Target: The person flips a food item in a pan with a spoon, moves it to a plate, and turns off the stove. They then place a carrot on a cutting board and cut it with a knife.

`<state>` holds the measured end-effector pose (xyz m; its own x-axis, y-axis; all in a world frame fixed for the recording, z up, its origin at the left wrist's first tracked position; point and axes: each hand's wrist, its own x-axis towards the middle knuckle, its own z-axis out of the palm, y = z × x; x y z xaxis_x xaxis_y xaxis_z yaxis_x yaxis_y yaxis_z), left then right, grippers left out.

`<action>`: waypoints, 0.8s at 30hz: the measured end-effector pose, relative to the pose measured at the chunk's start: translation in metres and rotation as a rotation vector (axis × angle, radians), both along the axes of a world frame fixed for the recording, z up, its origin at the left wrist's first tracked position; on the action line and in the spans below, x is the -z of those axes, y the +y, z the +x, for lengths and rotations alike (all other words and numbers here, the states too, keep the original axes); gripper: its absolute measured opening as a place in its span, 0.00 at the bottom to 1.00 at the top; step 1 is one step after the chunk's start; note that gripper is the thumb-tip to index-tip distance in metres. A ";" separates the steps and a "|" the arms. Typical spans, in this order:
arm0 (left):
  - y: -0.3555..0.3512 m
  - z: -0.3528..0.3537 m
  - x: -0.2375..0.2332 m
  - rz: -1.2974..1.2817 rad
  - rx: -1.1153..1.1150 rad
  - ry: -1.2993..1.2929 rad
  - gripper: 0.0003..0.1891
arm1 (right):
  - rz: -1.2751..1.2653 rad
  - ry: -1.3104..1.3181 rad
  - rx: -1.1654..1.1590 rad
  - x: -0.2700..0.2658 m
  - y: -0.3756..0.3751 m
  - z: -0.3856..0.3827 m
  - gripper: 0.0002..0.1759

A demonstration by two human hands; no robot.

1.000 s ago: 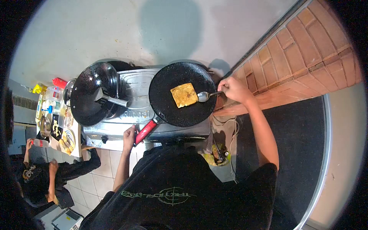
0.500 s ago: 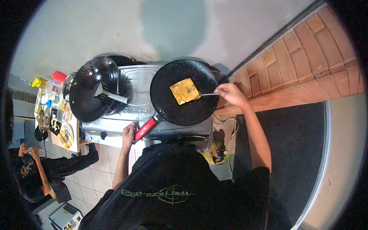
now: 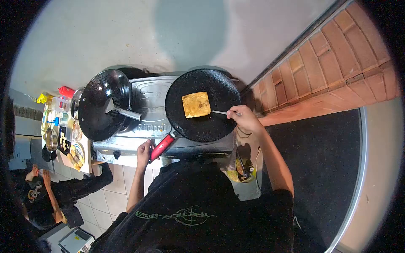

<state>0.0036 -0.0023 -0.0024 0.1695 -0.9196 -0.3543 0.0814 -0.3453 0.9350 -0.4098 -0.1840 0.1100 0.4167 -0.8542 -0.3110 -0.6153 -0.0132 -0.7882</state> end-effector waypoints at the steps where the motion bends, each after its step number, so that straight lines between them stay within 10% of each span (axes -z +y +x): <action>1: 0.001 0.000 0.002 0.001 -0.002 0.001 0.27 | 0.031 0.028 0.029 -0.001 0.000 0.000 0.13; 20: -0.001 0.001 0.010 -0.029 -0.015 0.083 0.26 | -0.136 0.012 0.086 0.007 -0.002 0.029 0.13; 24: -0.002 0.000 -0.002 -0.015 0.001 0.056 0.25 | 0.183 -0.039 0.166 -0.004 0.000 0.031 0.14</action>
<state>0.0032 -0.0043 -0.0006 0.1487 -0.9253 -0.3490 0.1335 -0.3309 0.9342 -0.3785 -0.1836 0.1136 0.2897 -0.8431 -0.4531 -0.5664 0.2306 -0.7912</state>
